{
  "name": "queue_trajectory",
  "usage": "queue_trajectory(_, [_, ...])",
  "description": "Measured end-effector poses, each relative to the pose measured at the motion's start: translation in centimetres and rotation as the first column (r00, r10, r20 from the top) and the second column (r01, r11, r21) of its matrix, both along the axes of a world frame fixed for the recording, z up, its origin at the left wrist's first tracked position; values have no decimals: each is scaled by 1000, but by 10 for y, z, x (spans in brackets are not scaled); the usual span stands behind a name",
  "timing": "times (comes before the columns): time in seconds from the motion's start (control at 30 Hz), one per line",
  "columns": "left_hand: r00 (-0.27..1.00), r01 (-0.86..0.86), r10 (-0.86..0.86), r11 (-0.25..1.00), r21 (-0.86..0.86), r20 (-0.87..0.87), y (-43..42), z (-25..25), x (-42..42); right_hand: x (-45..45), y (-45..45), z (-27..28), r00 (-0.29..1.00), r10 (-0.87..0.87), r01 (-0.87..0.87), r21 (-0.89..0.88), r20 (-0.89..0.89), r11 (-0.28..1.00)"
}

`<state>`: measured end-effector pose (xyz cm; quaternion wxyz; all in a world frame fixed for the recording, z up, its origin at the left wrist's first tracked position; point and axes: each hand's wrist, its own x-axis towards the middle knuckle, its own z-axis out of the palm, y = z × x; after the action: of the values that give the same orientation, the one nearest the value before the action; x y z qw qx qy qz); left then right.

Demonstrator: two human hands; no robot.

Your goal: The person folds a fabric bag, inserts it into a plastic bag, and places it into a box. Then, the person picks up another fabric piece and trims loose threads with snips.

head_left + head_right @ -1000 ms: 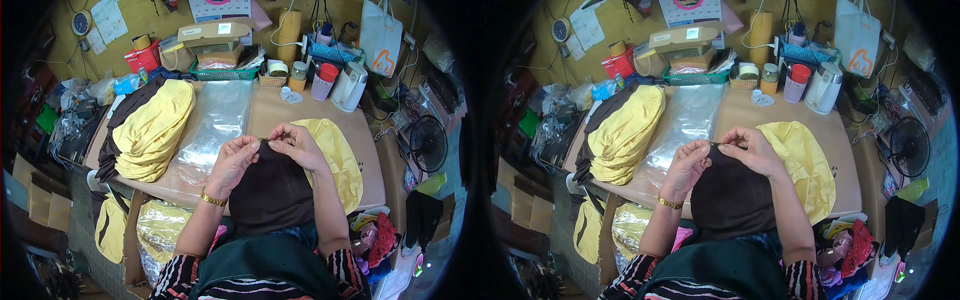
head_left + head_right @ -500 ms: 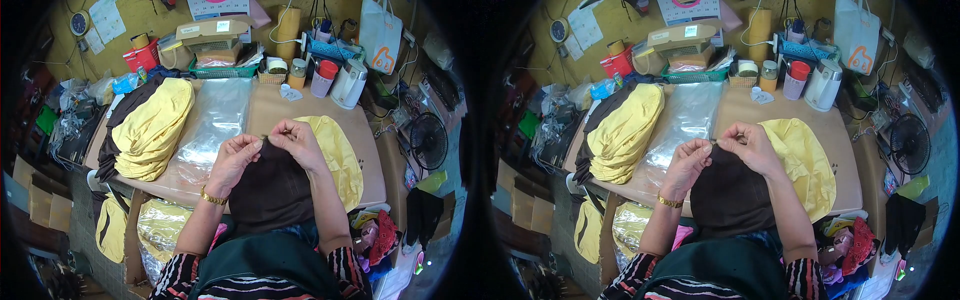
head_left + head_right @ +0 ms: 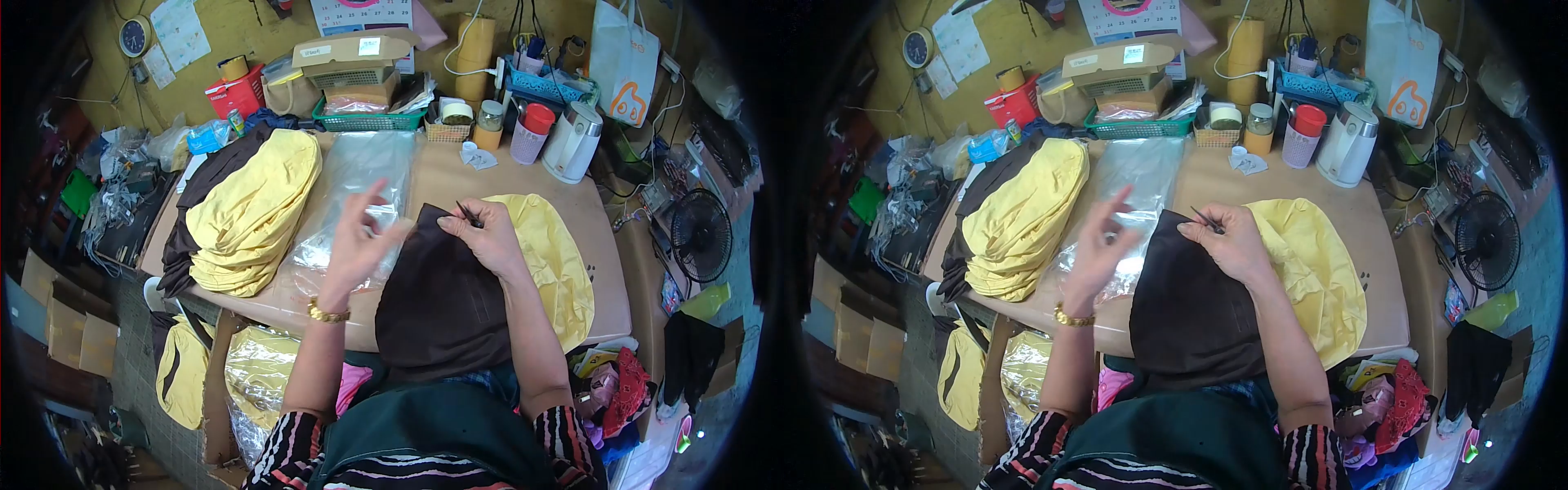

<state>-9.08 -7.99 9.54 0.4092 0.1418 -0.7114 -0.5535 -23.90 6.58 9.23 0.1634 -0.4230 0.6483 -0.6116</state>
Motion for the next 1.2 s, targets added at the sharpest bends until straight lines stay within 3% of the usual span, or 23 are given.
queue_trajectory(0.07, [996, 20, -3, 983, -184, 93, 2, -3, -4, 3, -2, 1, 1000, 9, -8, 10, -13, 1000])
queue_trajectory(0.13, [965, 193, -163, 972, -134, 206, -7, -11, -10, 4, -1, 1, 1000, 7, -6, 17, -26, 1000])
queue_trajectory(0.27, [965, 230, -219, 971, -62, 145, -13, -16, -8, 2, 2, 2, 999, -16, 18, 47, -47, 999])
queue_trajectory(0.33, [942, 285, -319, 924, 255, 106, -16, -16, -4, 3, 2, 3, 999, -15, 17, 47, -48, 999])
queue_trajectory(0.47, [937, 343, -343, 868, 360, -67, -8, -21, -7, 2, 0, 1, 997, -29, 34, 59, -71, 998])
queue_trajectory(0.53, [884, 464, -403, 694, 550, -237, -8, -25, -8, 4, -2, 0, 995, -46, 54, 87, -87, 995])
queue_trajectory(0.6, [868, 492, -426, 674, 551, -254, -11, -28, -8, 13, -6, -1, 871, -298, 274, -116, -391, 955])
queue_trajectory(0.67, [853, 517, -445, 652, 554, -272, -10, -28, -8, 32, -1, 17, 814, -351, 322, -145, -462, 936])
queue_trajectory(0.73, [885, 465, -388, 690, 555, -259, -5, -25, -9, 41, 4, 22, 638, -407, 368, -206, -654, 907])
queue_trajectory(0.77, [885, 464, -387, 690, 556, -259, -6, -25, -9, 45, 7, 23, 639, -405, 367, -205, -654, 908])
queue_trajectory(0.83, [893, 447, -385, 698, 560, -232, -7, -26, -9, 53, 11, 29, 439, -381, 333, -246, -814, 910])
queue_trajectory(1.07, [893, 449, -373, 719, 531, -251, 0, -27, -11, 56, 3, 30, 328, -418, 342, -306, -847, 889])
queue_trajectory(1.2, [896, 443, -369, 718, 537, -246, 3, -22, -7, 55, 4, 30, 366, -367, 320, -254, -855, 913])
